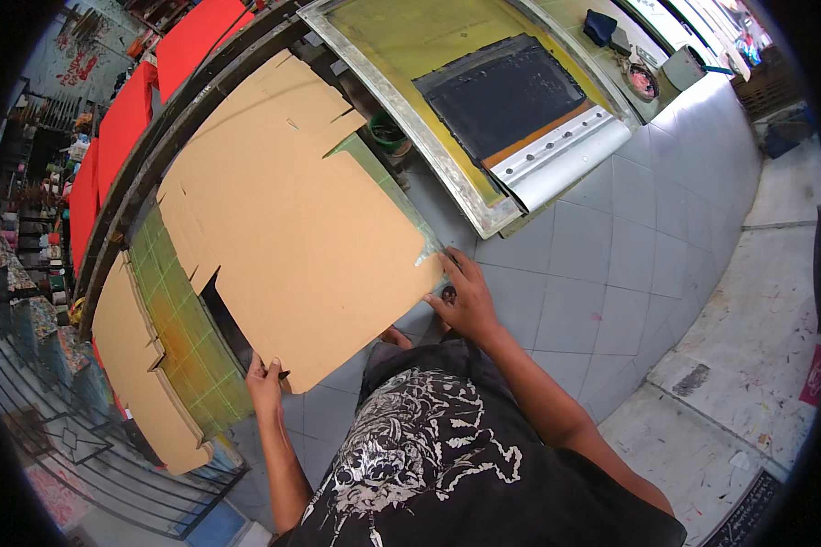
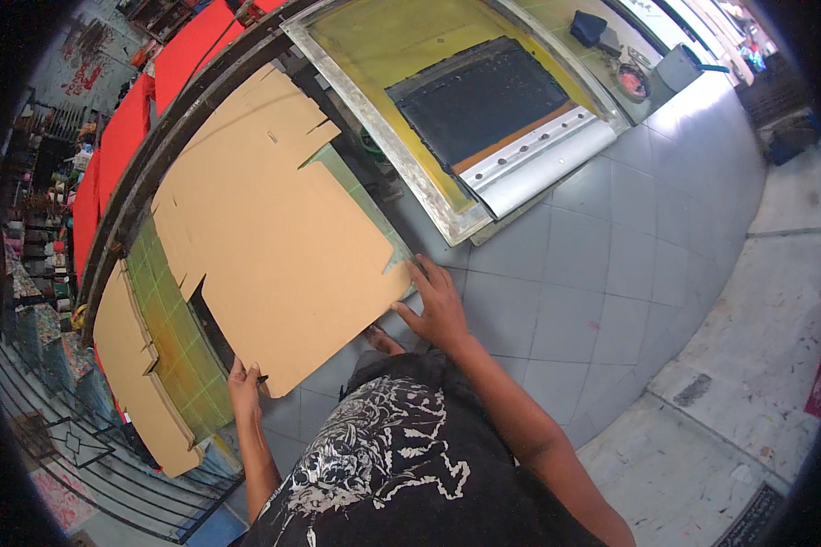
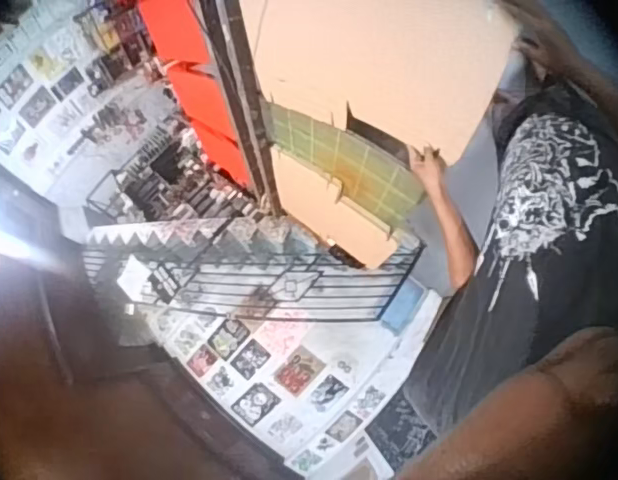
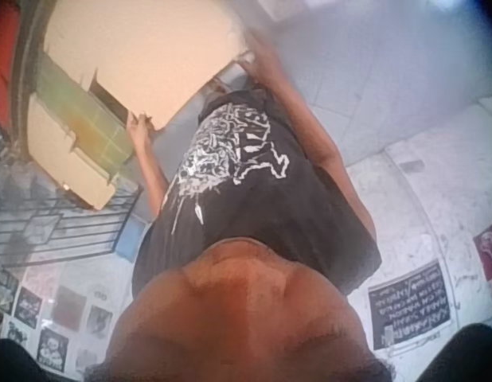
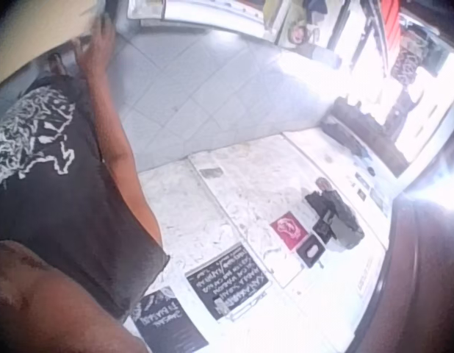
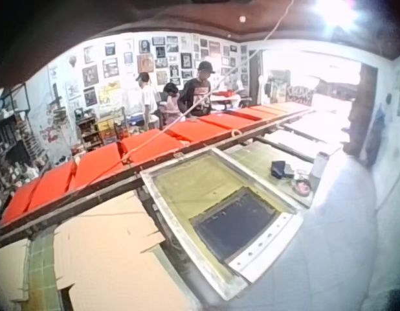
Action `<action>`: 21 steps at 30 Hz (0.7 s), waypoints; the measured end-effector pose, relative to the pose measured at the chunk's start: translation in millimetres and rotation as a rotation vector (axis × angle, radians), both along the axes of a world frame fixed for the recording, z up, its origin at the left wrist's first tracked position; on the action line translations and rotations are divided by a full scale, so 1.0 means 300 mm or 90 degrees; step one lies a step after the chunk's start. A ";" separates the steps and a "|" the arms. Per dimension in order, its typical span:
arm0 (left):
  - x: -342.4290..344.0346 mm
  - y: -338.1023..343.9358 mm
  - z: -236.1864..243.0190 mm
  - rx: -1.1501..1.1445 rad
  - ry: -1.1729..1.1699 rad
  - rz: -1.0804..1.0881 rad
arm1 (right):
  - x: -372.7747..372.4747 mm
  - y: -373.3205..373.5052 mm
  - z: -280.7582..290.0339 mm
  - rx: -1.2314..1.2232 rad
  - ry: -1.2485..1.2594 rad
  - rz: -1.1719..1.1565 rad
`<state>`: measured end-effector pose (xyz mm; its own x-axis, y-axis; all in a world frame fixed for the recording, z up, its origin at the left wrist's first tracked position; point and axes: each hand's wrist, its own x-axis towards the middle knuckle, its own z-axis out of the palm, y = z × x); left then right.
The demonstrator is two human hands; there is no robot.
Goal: The person positions cardboard and a white paper sheet on screen printing stations, lowers the printing frame, and presses ink through the screen onto the paper.
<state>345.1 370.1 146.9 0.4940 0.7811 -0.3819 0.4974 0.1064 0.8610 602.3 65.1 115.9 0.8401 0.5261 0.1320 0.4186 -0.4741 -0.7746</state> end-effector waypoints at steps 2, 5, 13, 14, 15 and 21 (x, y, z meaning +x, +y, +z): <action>-0.007 0.010 -0.013 0.002 0.005 -0.001 | 0.001 -0.001 0.000 -0.003 -0.001 -0.005; -0.020 0.024 -0.025 0.014 0.035 -0.020 | 0.001 -0.002 -0.008 -0.001 0.003 -0.013; 0.019 0.012 0.000 0.053 0.052 -0.046 | 0.005 -0.005 -0.007 0.016 0.007 -0.016; 0.012 0.018 -0.013 0.059 0.045 -0.046 | 0.006 -0.004 -0.004 0.015 -0.001 -0.016; 0.016 0.019 -0.012 0.064 0.037 -0.046 | 0.006 -0.004 -0.004 0.014 -0.008 -0.017; 0.029 0.029 0.019 0.015 0.099 -0.071 | 0.003 -0.009 -0.008 0.022 -0.008 -0.014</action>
